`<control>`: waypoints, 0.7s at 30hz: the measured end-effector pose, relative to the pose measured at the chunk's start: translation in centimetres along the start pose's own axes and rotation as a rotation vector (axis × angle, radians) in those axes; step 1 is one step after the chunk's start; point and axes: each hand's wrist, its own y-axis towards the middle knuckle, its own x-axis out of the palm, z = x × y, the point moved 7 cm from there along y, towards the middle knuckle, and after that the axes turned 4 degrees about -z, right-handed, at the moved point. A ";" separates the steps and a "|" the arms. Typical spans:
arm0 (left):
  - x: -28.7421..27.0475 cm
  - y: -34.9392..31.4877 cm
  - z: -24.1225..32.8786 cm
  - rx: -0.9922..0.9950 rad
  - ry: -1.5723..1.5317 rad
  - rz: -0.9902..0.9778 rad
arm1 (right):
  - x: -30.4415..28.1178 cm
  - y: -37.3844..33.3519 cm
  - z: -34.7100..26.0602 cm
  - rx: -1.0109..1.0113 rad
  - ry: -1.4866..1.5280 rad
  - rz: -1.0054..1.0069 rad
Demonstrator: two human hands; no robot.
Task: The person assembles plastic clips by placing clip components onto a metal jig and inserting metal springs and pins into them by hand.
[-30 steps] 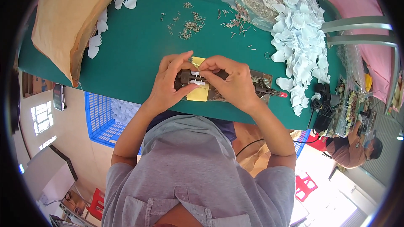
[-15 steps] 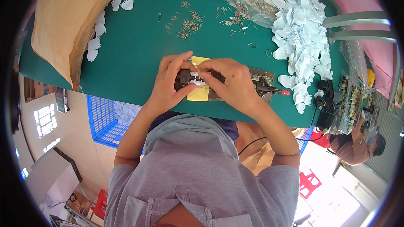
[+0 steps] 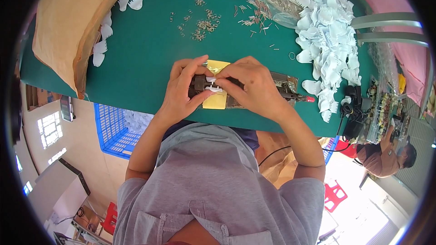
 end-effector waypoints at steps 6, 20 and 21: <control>-0.1 0.0 -0.1 -0.001 0.010 -0.013 | -0.2 -0.2 -0.7 -0.112 0.001 0.007; 0.3 -0.2 -0.6 -0.017 -0.028 0.002 | -0.6 1.2 3.2 0.242 0.193 0.050; 0.4 -0.2 -0.6 -0.015 -0.027 -0.001 | -0.5 1.7 3.4 0.243 0.195 0.054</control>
